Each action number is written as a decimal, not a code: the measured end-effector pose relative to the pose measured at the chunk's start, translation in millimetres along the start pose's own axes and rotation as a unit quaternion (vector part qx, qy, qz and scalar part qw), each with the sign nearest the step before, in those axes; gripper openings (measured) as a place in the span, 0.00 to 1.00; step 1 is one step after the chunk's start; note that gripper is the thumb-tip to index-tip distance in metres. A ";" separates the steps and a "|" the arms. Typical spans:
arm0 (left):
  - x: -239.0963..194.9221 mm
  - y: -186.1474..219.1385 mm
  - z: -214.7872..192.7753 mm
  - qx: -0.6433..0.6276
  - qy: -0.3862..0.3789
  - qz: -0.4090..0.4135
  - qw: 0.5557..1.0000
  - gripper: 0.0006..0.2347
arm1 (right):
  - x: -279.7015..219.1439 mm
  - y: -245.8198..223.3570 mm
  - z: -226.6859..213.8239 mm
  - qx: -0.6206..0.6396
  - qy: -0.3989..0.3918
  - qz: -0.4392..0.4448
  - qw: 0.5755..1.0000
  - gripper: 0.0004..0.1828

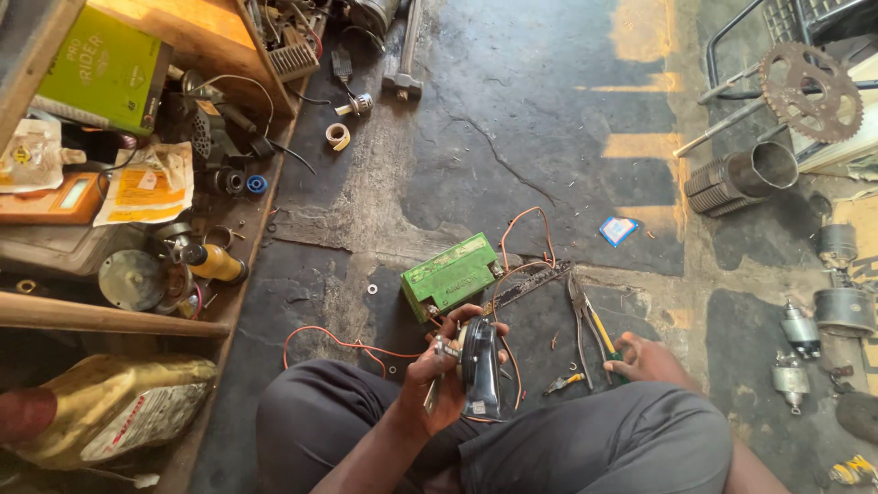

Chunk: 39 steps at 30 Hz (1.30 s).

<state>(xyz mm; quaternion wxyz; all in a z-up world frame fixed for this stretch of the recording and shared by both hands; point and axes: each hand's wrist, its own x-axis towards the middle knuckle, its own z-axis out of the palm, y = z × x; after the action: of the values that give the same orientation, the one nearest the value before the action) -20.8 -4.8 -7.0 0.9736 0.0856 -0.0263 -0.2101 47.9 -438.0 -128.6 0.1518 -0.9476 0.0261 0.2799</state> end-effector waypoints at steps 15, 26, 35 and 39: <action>-5.9 10.1 -0.9 -0.037 -0.052 -0.026 0.998 0.32 | -151.7 -138.7 -123.7 -0.191 0.403 -0.422 0.789 0.16; -8.9 15.3 -11.7 -0.028 -0.052 0.004 0.998 0.31 | -209.6 -220.4 -125.7 -0.093 0.283 -0.364 0.883 0.21; -8.6 16.4 -7.8 -0.013 -0.049 -0.008 0.999 0.30 | -201.5 -190.5 -123.0 -0.145 0.317 -0.398 0.849 0.19; -9.2 17.2 -6.6 -0.016 -0.043 -0.016 0.999 0.31 | -200.8 -187.2 -128.3 -0.171 0.328 -0.439 0.819 0.22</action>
<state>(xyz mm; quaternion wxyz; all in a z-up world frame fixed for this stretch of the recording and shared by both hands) -21.7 15.5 -10.5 0.9693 0.0608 -0.0637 -0.2297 -29.0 -305.5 132.9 0.0764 -0.9051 -0.3926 -0.1442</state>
